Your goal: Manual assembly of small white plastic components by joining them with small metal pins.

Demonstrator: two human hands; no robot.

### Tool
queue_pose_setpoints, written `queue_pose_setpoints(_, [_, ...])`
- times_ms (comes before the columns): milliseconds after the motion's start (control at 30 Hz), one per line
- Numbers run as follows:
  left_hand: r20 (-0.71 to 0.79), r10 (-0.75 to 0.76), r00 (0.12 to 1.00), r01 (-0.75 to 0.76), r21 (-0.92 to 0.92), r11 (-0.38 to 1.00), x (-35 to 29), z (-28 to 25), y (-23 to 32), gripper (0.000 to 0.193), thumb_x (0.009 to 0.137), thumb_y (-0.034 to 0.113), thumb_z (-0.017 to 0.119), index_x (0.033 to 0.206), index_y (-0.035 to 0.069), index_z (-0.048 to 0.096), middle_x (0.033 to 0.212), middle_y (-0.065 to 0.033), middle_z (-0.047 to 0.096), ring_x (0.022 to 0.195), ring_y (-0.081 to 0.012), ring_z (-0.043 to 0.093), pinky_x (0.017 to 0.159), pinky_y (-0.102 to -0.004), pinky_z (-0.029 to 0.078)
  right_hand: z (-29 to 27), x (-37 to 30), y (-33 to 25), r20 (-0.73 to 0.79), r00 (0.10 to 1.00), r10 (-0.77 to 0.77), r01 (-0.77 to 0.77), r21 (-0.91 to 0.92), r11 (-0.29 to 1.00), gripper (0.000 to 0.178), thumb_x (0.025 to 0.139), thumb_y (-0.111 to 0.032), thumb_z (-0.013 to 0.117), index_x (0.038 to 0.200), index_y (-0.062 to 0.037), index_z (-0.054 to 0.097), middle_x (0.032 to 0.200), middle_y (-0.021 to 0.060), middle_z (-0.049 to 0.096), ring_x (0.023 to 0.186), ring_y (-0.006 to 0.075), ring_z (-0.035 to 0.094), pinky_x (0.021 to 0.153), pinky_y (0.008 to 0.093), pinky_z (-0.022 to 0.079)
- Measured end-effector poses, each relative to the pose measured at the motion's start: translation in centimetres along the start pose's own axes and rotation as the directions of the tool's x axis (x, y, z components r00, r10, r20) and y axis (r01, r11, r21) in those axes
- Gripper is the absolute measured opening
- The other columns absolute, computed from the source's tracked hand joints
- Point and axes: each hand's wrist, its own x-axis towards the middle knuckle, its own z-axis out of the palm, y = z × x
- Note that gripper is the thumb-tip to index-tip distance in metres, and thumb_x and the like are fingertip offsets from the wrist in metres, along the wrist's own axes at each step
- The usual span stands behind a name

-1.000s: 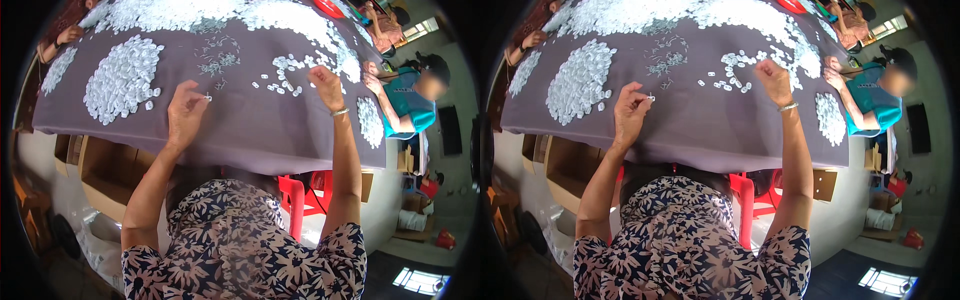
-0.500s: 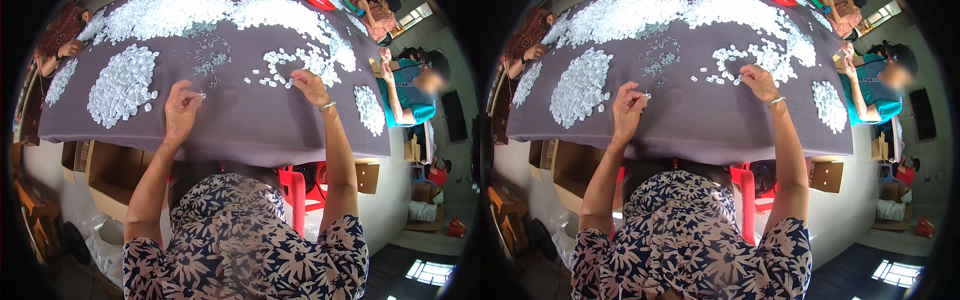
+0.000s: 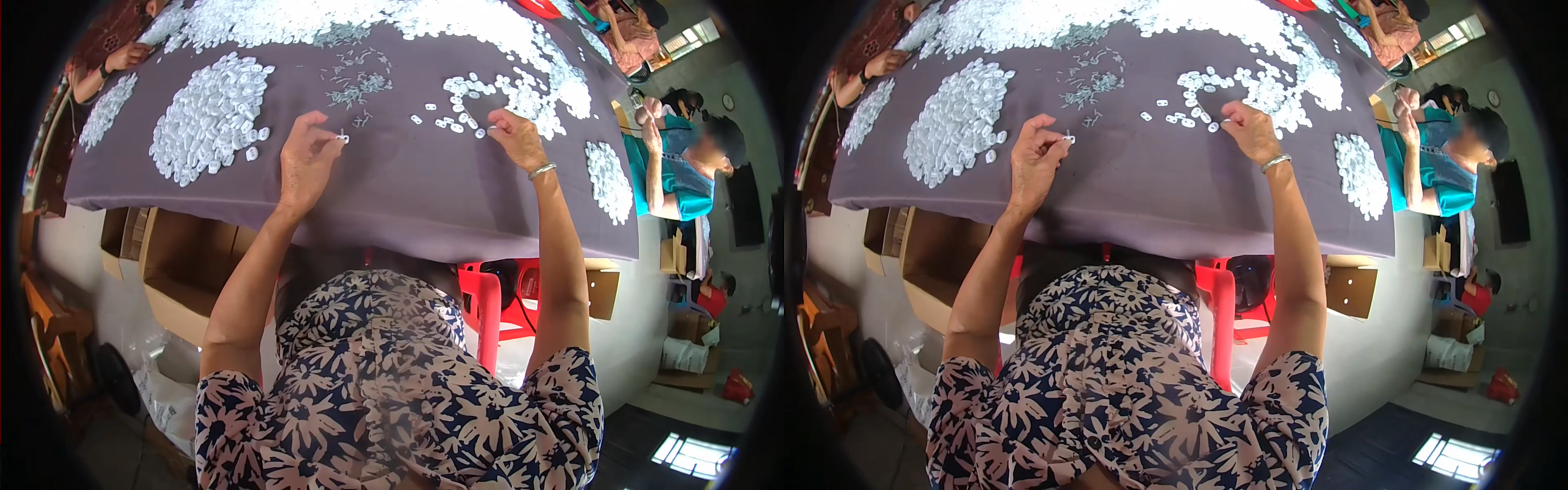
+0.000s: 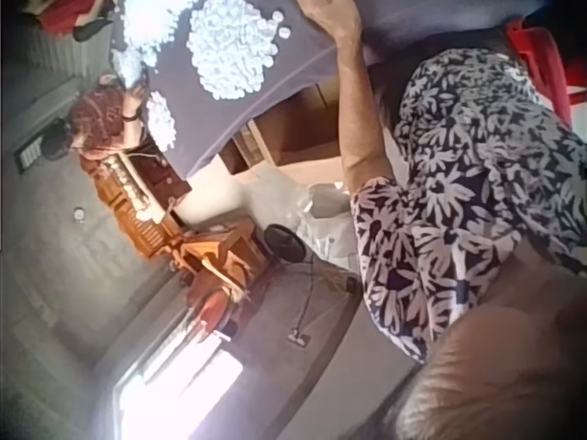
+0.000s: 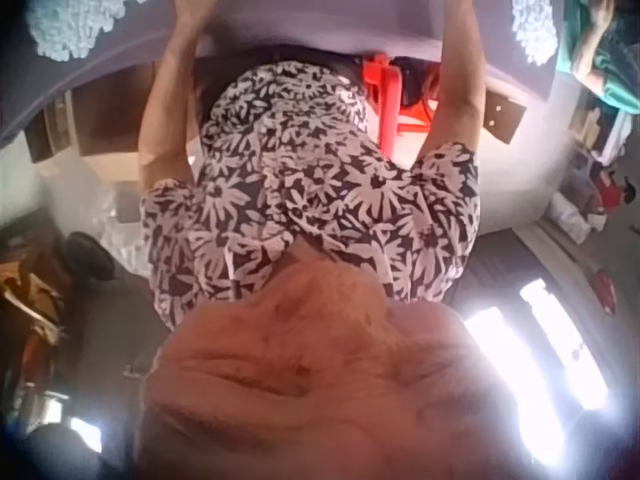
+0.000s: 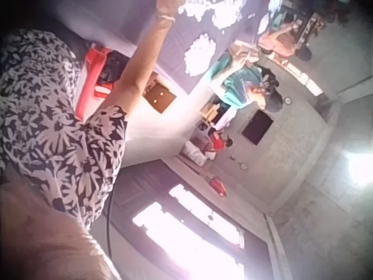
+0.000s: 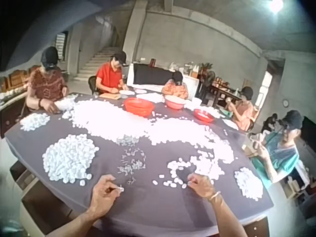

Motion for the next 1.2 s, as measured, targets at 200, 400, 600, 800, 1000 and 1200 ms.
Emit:
queue_pose_setpoints(200, [-0.009,0.083,0.996,-0.084,-0.048,0.995,-0.3,-0.1,-0.8,0.037,0.082,-0.002,0.065,0.115,0.002,0.049,0.080,-0.0033,0.063,0.071,-0.0079,0.058,0.066,-0.0227,0.048,1.8,0.8,-9.3,0.116,0.984,0.134,-0.177,0.603,0.778,0.012,0.083,-0.005,0.066,0.094,-0.0007,0.068,0.074,0.0030,0.064,0.062,0.0082,0.057,0.059,0.0210,0.045])
queue_pose_setpoints(400, [-0.008,0.054,0.999,-0.054,0.007,0.999,-0.1,0.2,-0.6,0.032,0.081,0.001,0.067,0.111,0.002,0.055,0.078,-0.0033,0.065,0.069,-0.0077,0.058,0.066,-0.0248,0.049,8.5,1.9,-14.8,0.210,0.973,0.094,-0.229,0.834,0.502,0.003,0.084,-0.002,0.063,0.082,-0.0036,0.063,0.078,0.0041,0.064,0.061,0.0076,0.053,0.055,0.0220,0.042])
queue_pose_setpoints(600, [-0.011,0.059,0.998,-0.059,0.006,0.998,0.2,-0.1,-1.0,0.008,0.081,-0.002,0.065,0.086,-0.005,0.061,0.113,-0.0049,0.053,0.069,-0.0066,0.055,0.062,-0.0218,0.045,12.3,3.0,-16.0,0.220,0.968,0.123,-0.247,0.925,0.289,0.010,0.084,-0.002,0.064,0.077,-0.0065,0.059,0.076,0.0047,0.063,0.061,0.0080,0.053,0.053,0.0232,0.041])
queue_pose_setpoints(800, [-0.021,0.059,0.998,-0.057,0.086,0.995,0.0,-0.3,-0.3,0.016,0.080,0.002,0.068,0.093,-0.004,0.061,0.099,-0.0036,0.059,0.068,-0.0055,0.053,0.062,-0.0216,0.045,13.9,2.0,-16.7,0.152,0.976,0.153,-0.183,0.959,0.218,0.010,0.079,0.002,0.066,0.075,-0.0052,0.059,0.071,0.0049,0.063,0.056,0.0073,0.054,0.049,0.0201,0.041])
queue_pose_setpoints(1000, [-0.004,0.062,0.998,-0.061,0.099,0.993,-0.1,-0.4,0.0,0.014,0.080,0.001,0.067,0.090,-0.006,0.061,0.115,-0.0066,0.054,0.070,-0.0067,0.055,0.064,-0.0225,0.047,14.4,1.4,-17.2,0.094,0.984,0.154,-0.137,0.945,0.296,0.010,0.081,0.001,0.065,0.077,-0.0061,0.060,0.074,0.0023,0.062,0.062,0.0075,0.055,0.053,0.0221,0.042])
queue_pose_setpoints(1200, [0.005,0.079,0.997,-0.079,0.107,0.991,0.0,-0.3,-0.2,0.015,0.082,0.001,0.065,0.094,-0.007,0.061,0.116,-0.0071,0.054,0.072,-0.0082,0.058,0.064,-0.0237,0.048,14.7,1.1,-17.3,0.061,0.990,0.125,-0.101,0.932,0.348,0.009,0.080,0.001,0.066,0.076,-0.0050,0.062,0.074,0.0019,0.063,0.061,0.0069,0.055,0.052,0.0217,0.042])
